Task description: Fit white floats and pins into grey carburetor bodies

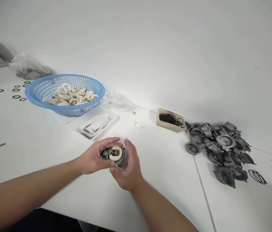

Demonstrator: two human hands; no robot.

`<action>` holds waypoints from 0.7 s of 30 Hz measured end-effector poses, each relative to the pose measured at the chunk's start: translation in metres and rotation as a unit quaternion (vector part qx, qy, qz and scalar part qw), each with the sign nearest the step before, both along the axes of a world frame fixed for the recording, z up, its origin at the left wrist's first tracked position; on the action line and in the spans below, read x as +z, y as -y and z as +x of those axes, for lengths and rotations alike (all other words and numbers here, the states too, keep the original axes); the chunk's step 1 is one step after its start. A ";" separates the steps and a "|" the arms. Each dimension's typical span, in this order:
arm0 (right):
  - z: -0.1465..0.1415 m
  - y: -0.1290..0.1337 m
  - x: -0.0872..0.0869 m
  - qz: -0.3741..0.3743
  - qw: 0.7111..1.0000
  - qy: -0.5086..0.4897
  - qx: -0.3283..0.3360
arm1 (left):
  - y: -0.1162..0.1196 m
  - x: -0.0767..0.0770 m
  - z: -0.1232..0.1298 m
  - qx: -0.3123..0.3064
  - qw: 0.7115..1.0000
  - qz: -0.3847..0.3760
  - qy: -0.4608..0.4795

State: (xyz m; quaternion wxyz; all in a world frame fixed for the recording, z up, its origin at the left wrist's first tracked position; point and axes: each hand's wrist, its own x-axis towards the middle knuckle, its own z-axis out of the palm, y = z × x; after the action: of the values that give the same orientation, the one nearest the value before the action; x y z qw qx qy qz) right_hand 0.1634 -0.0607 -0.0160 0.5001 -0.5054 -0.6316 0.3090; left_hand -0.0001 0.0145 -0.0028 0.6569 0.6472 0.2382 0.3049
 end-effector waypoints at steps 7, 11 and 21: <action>0.001 -0.002 -0.004 0.106 0.994 0.016 -0.025 | -0.002 0.003 0.000 -0.009 0.997 0.065 -0.031; -0.001 -0.004 -0.004 0.105 0.994 0.007 -0.036 | -0.001 0.004 0.001 -0.015 0.998 0.055 -0.034; -0.001 -0.007 -0.008 0.102 0.993 -0.019 -0.048 | 0.000 0.011 -0.001 -0.005 0.989 0.125 -0.074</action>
State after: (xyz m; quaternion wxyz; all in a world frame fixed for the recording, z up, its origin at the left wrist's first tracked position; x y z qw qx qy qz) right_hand 0.1627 -0.0541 -0.0235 0.5752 -0.4758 -0.6252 0.2279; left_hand -0.0006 0.0140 0.0080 0.5531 0.7462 0.2429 0.2797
